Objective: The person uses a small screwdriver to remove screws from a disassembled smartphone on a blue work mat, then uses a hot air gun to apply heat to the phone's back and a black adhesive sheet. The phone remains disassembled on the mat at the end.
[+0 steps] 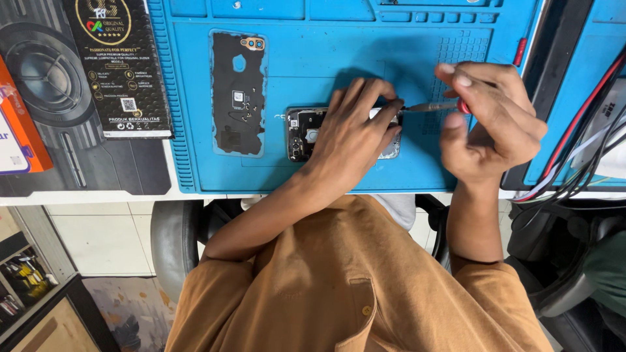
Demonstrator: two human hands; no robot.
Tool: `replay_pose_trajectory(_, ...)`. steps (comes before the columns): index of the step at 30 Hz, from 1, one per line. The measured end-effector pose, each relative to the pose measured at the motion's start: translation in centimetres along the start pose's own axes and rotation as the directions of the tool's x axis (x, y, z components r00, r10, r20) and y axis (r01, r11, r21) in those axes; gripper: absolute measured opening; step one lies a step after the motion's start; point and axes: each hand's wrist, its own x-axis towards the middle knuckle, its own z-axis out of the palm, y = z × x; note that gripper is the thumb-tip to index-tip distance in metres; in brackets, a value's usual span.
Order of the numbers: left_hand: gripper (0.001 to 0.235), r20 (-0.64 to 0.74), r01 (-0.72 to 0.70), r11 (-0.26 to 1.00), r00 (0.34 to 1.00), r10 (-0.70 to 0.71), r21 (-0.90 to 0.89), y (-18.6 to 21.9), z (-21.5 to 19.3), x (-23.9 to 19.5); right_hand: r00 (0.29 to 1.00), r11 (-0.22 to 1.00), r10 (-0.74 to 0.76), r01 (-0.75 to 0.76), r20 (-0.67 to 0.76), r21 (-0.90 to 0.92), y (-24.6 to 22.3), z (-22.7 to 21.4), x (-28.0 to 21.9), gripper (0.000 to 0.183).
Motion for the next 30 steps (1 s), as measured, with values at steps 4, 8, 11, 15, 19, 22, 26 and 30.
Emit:
replay_pose_trajectory(4,0.031,-0.018,0.002,1.0,1.0,-0.002,0.018,-0.1,0.2,0.0,0.999,0.999,-0.031,0.032,0.018,-0.032,0.1,0.0,-0.1,0.026)
replay_pose_trajectory(8,0.033,-0.022,-0.004,1.0,1.0,0.004,0.01,-0.3,0.3,0.0,0.997,0.998,-0.07,0.07,0.007,0.004,0.2,0.1,0.2,0.029)
replay_pose_trajectory(11,0.033,-0.031,-0.003,1.0,1.0,0.003,0.009,-0.3,0.5,-0.2,1.0,1.0,-0.004,0.004,0.002,0.012,-0.1,0.2,0.1,0.026)
replay_pose_trajectory(15,0.03,-0.005,0.011,1.0,1.0,-0.011,0.019,-0.4,0.5,0.0,1.0,0.999,0.008,-0.007,0.013,-0.047,-0.2,0.1,0.1,0.023)
replay_pose_trajectory(19,0.029,-0.026,-0.001,1.0,1.0,0.002,0.019,-0.5,0.6,-0.2,0.993,0.993,0.094,-0.099,0.071,0.069,-0.5,0.1,-0.5,0.051)
replay_pose_trajectory(22,0.031,-0.04,-0.01,1.0,0.999,0.011,0.022,-0.5,0.5,-0.2,0.981,0.978,0.173,-0.182,0.088,0.106,-0.6,0.1,-1.1,0.061)
replay_pose_trajectory(26,0.029,-0.047,-0.007,1.0,0.999,0.007,0.003,-0.4,0.5,-0.2,0.979,0.97,0.188,-0.197,0.076,0.139,-0.1,-0.5,-1.6,0.064)
replay_pose_trajectory(30,0.028,-0.054,-0.01,1.0,0.998,0.01,-0.008,-0.4,0.4,-0.2,0.98,0.969,0.187,-0.196,0.071,0.15,0.5,-0.9,-1.9,0.065)
